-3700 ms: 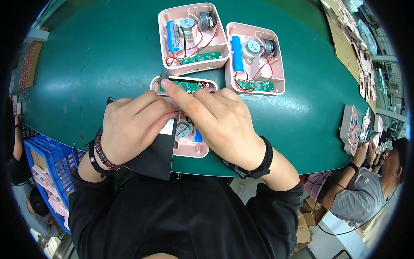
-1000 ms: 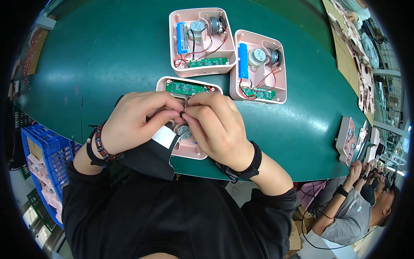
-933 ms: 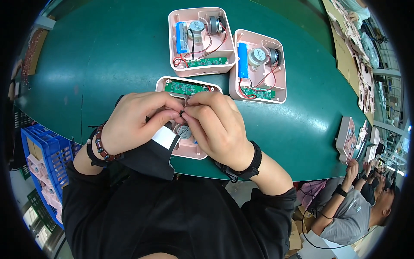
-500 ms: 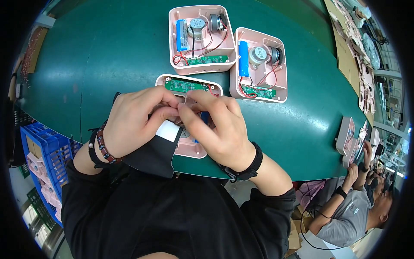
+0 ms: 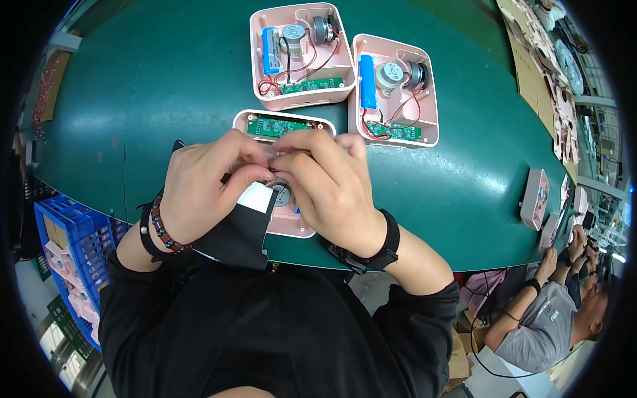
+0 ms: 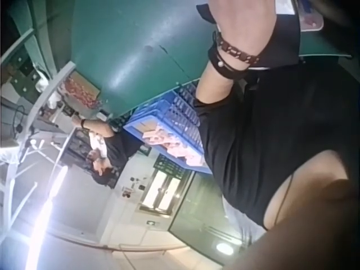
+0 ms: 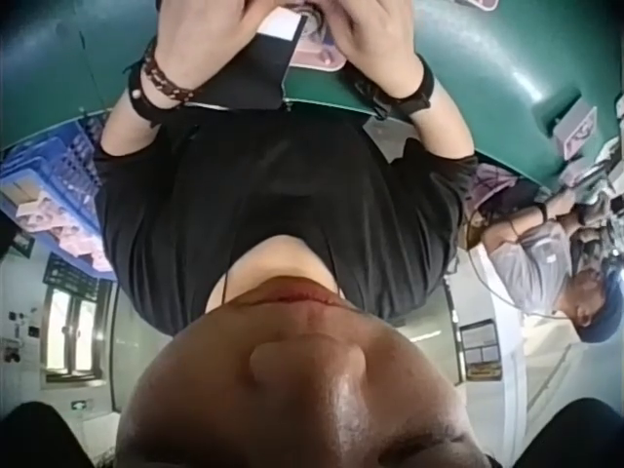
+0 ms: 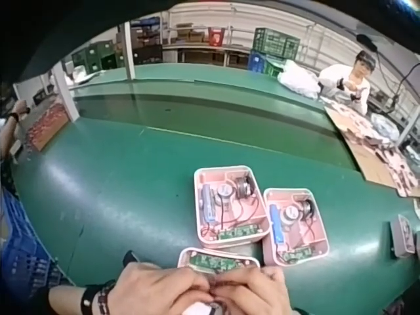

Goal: The person peels small pieces of tape from a sheet and presses them onto the wires inside several pink plastic housings before moving the units down the line.

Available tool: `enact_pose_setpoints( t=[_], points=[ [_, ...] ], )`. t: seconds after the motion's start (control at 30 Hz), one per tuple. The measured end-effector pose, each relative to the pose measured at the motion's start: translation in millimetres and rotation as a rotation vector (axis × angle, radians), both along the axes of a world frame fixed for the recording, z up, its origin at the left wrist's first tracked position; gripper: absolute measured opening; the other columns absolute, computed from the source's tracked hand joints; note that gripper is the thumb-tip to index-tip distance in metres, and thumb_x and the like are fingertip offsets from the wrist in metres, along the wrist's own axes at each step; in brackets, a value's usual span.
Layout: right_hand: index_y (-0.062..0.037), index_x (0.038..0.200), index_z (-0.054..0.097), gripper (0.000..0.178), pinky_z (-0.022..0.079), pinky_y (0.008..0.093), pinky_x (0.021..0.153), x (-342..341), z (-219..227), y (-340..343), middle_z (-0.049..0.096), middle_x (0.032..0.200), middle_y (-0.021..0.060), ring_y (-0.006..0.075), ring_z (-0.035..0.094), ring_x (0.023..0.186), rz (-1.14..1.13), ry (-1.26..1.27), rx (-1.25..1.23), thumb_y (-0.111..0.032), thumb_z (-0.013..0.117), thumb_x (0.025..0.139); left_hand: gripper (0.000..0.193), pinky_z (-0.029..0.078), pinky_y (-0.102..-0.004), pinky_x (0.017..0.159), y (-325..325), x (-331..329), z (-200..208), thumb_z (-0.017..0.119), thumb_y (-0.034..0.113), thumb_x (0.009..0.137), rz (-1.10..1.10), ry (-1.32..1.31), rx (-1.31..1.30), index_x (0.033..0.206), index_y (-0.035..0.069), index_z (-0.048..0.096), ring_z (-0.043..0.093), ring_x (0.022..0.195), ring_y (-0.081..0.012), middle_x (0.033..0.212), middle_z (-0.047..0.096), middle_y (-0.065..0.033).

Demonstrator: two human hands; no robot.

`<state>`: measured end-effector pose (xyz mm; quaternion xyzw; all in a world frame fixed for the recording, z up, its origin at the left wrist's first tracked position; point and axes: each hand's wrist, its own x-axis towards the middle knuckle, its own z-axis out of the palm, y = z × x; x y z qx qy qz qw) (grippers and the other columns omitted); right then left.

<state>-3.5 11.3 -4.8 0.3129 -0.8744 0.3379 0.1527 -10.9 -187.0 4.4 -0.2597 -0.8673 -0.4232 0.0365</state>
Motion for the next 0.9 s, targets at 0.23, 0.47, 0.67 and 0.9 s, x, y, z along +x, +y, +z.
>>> enact_pose_setpoints(
  t=[0.23,0.47,0.67,0.9],
  points=[
    [-0.0111,0.087,0.063,0.021,0.026,0.0344,0.088,1.8,1.7,-4.1,0.065,0.090,-0.0018,0.0167,0.062,0.082,-0.094,0.085,0.128,-0.002,0.074,0.073,0.014,0.047,-0.0327,0.050,2.8,3.0,1.6,0.070,0.017,0.086,-0.010,0.100,-0.041,0.086,0.009,0.058,0.065,0.059,-0.0236,0.073,0.066,-0.0037],
    [-0.0123,0.091,0.063,0.026,0.027,0.0363,0.092,2.1,2.6,-5.5,0.065,0.088,-0.0020,0.0163,0.062,0.081,-0.128,0.127,0.156,-0.004,0.077,0.070,0.012,0.048,-0.0330,0.050,1.0,-0.8,-1.0,0.069,0.014,0.084,0.002,-0.047,0.015,0.083,0.008,0.059,0.066,0.059,-0.0236,0.070,0.067,-0.0053],
    [-0.0126,0.088,0.065,0.024,0.027,0.0374,0.094,1.4,-1.0,-1.6,0.065,0.083,-0.0028,0.0145,0.062,0.080,-0.106,0.150,0.149,-0.005,0.078,0.070,0.011,0.049,-0.0315,0.051,0.8,-2.7,-3.4,0.068,0.013,0.083,-0.012,-0.227,0.159,0.080,0.008,0.059,0.068,0.061,-0.0231,0.070,0.067,-0.0056],
    [-0.0152,0.081,0.068,0.010,0.025,0.0413,0.099,5.7,-1.6,-0.3,0.066,0.083,-0.0062,0.0101,0.064,0.078,-0.143,0.415,0.296,-0.010,0.074,0.076,0.007,0.048,-0.0300,0.051,0.4,-2.1,2.7,0.068,0.009,0.083,-0.026,-0.075,-0.003,0.083,0.006,0.062,0.066,0.058,-0.0218,0.069,0.067,-0.0053]
  ],
)
